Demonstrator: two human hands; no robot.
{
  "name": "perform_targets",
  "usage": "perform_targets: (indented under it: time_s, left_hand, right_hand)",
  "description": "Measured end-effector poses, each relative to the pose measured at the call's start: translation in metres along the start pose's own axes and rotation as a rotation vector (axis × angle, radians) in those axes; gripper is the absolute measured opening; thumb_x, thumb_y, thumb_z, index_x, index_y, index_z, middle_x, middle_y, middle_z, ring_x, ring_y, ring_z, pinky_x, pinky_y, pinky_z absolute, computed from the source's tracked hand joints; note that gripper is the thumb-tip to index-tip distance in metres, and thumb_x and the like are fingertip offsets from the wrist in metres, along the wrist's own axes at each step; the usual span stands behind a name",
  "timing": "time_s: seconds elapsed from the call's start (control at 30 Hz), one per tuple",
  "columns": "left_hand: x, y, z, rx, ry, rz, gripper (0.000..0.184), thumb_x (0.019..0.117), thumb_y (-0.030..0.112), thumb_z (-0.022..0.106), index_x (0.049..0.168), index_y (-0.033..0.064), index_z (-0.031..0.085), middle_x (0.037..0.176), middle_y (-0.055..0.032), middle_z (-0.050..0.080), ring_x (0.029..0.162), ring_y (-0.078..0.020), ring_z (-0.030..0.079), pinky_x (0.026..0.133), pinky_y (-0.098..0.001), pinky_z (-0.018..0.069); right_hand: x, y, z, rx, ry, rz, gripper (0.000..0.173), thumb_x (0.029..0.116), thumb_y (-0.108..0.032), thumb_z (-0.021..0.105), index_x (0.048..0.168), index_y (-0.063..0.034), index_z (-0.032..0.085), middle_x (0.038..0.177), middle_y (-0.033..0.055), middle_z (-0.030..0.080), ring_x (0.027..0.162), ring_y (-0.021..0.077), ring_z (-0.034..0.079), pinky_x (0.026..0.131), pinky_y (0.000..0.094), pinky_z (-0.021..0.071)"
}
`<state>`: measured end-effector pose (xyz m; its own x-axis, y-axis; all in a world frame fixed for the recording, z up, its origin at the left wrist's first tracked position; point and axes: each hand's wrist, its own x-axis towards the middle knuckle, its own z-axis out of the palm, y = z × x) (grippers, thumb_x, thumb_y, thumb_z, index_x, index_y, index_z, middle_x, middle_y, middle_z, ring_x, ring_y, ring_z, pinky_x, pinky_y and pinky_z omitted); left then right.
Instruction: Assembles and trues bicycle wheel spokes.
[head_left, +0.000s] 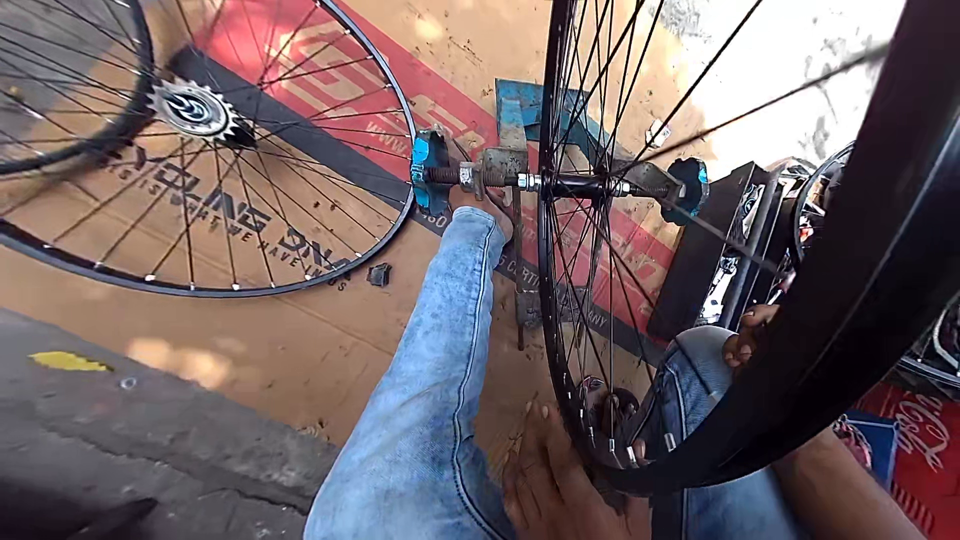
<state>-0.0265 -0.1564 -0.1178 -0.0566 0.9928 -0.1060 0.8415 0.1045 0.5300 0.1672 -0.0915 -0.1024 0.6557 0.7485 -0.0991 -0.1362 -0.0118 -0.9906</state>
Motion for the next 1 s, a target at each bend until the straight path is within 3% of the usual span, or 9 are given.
perform_targets:
  time_s: [0.1, 0.17, 0.4, 0.57, 0.67, 0.77, 0.9, 1.0]
  left_hand:
    - [0.006, -0.005, -0.001, 0.026, -0.077, 0.023, 0.039, 0.0957, 0.033, 0.064, 0.116, 0.0022, 0.075, 0.115, -0.0151, 0.074, 0.109, -0.0326, 0.07, 0.111, -0.0639, 0.0325]
    - [0.007, -0.007, 0.001, 0.055, -0.124, 0.021, 0.033, 0.0955, 0.024, 0.06, 0.115, 0.0036, 0.077, 0.113, -0.0117, 0.076, 0.106, -0.0304, 0.072, 0.113, -0.0661, 0.0297]
    - [0.006, 0.002, -0.017, 0.029, 0.046, 0.097, 0.037, 0.0988, 0.038, 0.06, 0.107, 0.0059, 0.076, 0.1, -0.0094, 0.075, 0.098, -0.0226, 0.07, 0.113, -0.0593, 0.0288]
    - [0.026, 0.028, -0.055, 0.022, 0.094, 0.198, 0.041, 0.0988, 0.043, 0.06, 0.102, 0.0056, 0.076, 0.086, -0.0103, 0.071, 0.087, -0.0242, 0.067, 0.11, -0.0594, 0.0306]
    - [0.039, 0.041, -0.071, 0.048, 0.108, 0.25, 0.047, 0.1003, 0.043, 0.058, 0.098, -0.0013, 0.075, 0.083, -0.014, 0.07, 0.082, -0.0272, 0.067, 0.107, -0.0592, 0.0345]
    - [0.048, 0.046, -0.078, 0.032, 0.116, 0.32, 0.042, 0.1006, 0.037, 0.059, 0.096, -0.0021, 0.074, 0.085, -0.014, 0.072, 0.083, -0.027, 0.068, 0.103, -0.0595, 0.0379]
    - [0.055, 0.052, -0.081, 0.04, 0.133, 0.348, 0.033, 0.0975, 0.028, 0.067, 0.097, -0.0044, 0.075, 0.086, -0.0152, 0.072, 0.084, -0.0263, 0.068, 0.104, -0.057, 0.0391]
    - [0.064, 0.058, -0.087, 0.032, 0.129, 0.351, 0.034, 0.0985, 0.027, 0.067, 0.098, -0.006, 0.073, 0.088, -0.0174, 0.072, 0.087, -0.0258, 0.069, 0.104, -0.0542, 0.0416]
  right_hand:
    - [0.012, 0.041, -0.044, 0.209, -0.191, -0.049, 0.014, 0.1011, -0.013, 0.055, 0.089, -0.0075, 0.062, 0.094, 0.0125, 0.07, 0.061, 0.0154, 0.066, 0.053, 0.0277, 0.057]
    - [0.013, 0.047, -0.05, 0.235, -0.207, -0.048, 0.012, 0.0995, -0.014, 0.058, 0.09, -0.0082, 0.062, 0.096, 0.0129, 0.071, 0.062, 0.0156, 0.066, 0.054, 0.0277, 0.0572]
    - [0.01, 0.026, -0.032, 0.169, -0.21, -0.098, 0.014, 0.1, -0.018, 0.061, 0.087, -0.0142, 0.066, 0.096, 0.0043, 0.074, 0.065, 0.0088, 0.067, 0.058, 0.0233, 0.0581]
    - [0.014, 0.034, -0.038, 0.241, -0.188, -0.09, 0.011, 0.0981, -0.018, 0.065, 0.09, -0.0116, 0.068, 0.093, 0.0101, 0.073, 0.061, 0.0136, 0.066, 0.054, 0.0276, 0.0574]
    - [0.011, 0.031, -0.037, 0.236, -0.122, -0.033, 0.021, 0.1049, -0.027, 0.054, 0.094, -0.0152, 0.067, 0.092, 0.0069, 0.074, 0.059, 0.012, 0.065, 0.054, 0.0271, 0.0574]
    - [0.01, 0.027, -0.038, 0.233, -0.083, 0.008, 0.033, 0.1102, -0.036, 0.04, 0.097, -0.0145, 0.06, 0.091, 0.0075, 0.073, 0.057, 0.0132, 0.065, 0.054, 0.0286, 0.0583]
    - [0.005, 0.03, -0.047, 0.264, -0.117, -0.008, 0.053, 0.1071, -0.06, 0.027, 0.103, -0.0179, 0.06, 0.102, 0.0074, 0.069, 0.059, 0.0141, 0.064, 0.053, 0.0284, 0.0563]
    - [0.004, 0.027, -0.05, 0.313, -0.1, 0.028, 0.058, 0.1059, -0.063, 0.023, 0.105, -0.0197, 0.063, 0.106, 0.0057, 0.068, 0.06, 0.013, 0.062, 0.053, 0.0277, 0.0554]
